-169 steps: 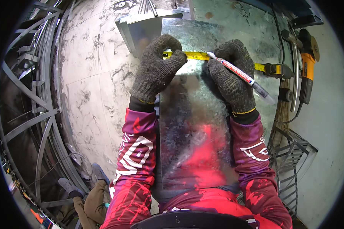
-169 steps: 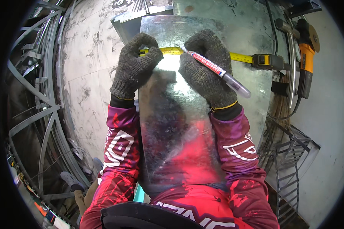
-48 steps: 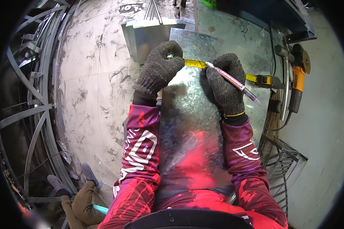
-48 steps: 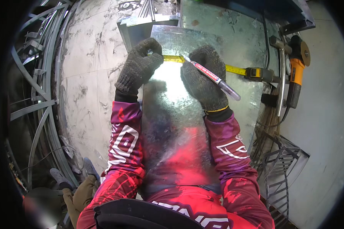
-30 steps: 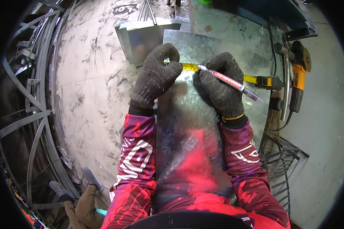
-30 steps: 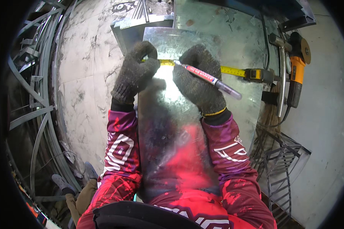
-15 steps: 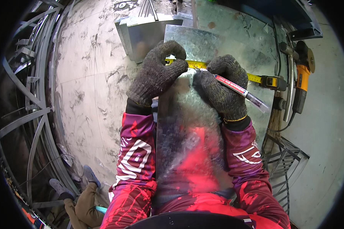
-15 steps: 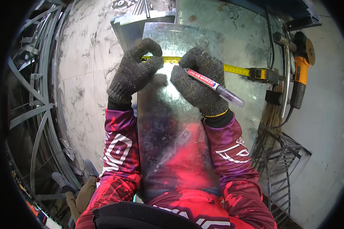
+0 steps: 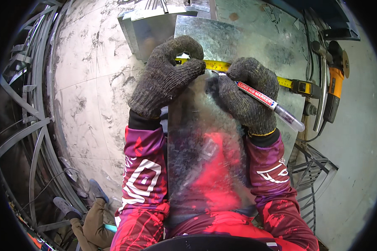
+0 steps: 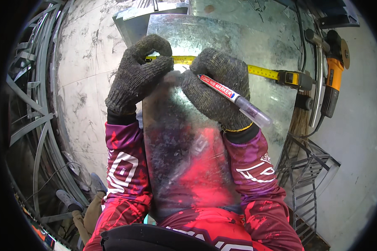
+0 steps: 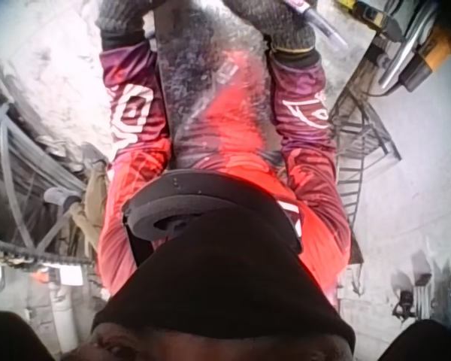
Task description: Measure a metal sheet with a tape measure and mark dimensions with a permanent marker and a square.
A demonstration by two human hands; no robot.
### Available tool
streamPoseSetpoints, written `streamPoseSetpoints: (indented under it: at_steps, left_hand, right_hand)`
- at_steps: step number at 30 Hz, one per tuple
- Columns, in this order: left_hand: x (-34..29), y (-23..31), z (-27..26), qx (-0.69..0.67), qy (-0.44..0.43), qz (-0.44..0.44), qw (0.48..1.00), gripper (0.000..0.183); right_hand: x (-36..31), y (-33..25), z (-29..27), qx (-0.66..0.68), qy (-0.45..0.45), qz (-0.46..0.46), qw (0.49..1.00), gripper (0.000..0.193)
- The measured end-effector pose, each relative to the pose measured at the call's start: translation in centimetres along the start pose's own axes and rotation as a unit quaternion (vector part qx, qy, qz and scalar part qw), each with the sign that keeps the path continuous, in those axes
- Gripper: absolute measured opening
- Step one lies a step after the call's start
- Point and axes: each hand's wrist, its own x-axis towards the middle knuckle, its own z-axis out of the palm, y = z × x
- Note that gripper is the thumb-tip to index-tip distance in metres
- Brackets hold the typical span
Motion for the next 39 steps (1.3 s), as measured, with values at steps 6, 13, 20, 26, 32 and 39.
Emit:
streamPoseSetpoints:
  at_steps: [6,13,20,26,32,39]
  left_hand:
    - [0.0,0.4,0.0,0.001,-0.003,-0.015,1.000,0.017]
    - [0.1,0.1,0.1,0.011,-0.011,-0.002,1.000,0.013]
    - [0.0,0.5,0.1,-0.052,-0.025,-0.044,0.997,0.014]
    - [0.0,0.1,0.2,-0.006,-0.002,0.003,1.000,0.015]
    - [0.1,0.0,0.2,-0.012,-0.004,0.001,1.000,0.016]
    - [0.0,0.0,0.2,-0.016,-0.001,0.002,1.000,0.015]
  right_hand:
    - [-0.4,2.1,0.0,-0.038,-0.002,-0.087,0.995,0.025]
    - [-0.8,2.5,0.1,-0.111,-0.013,-0.172,0.979,0.029]
    - [-0.2,1.2,0.1,-0.181,0.002,-0.220,0.959,0.025]
    - [-0.4,1.5,-0.4,-0.022,-0.019,-0.017,0.999,0.025]
    - [-0.6,1.3,0.1,0.025,-0.002,-0.007,1.000,0.025]
    - [-0.7,1.2,0.2,-0.119,0.002,-0.116,0.986,0.027]
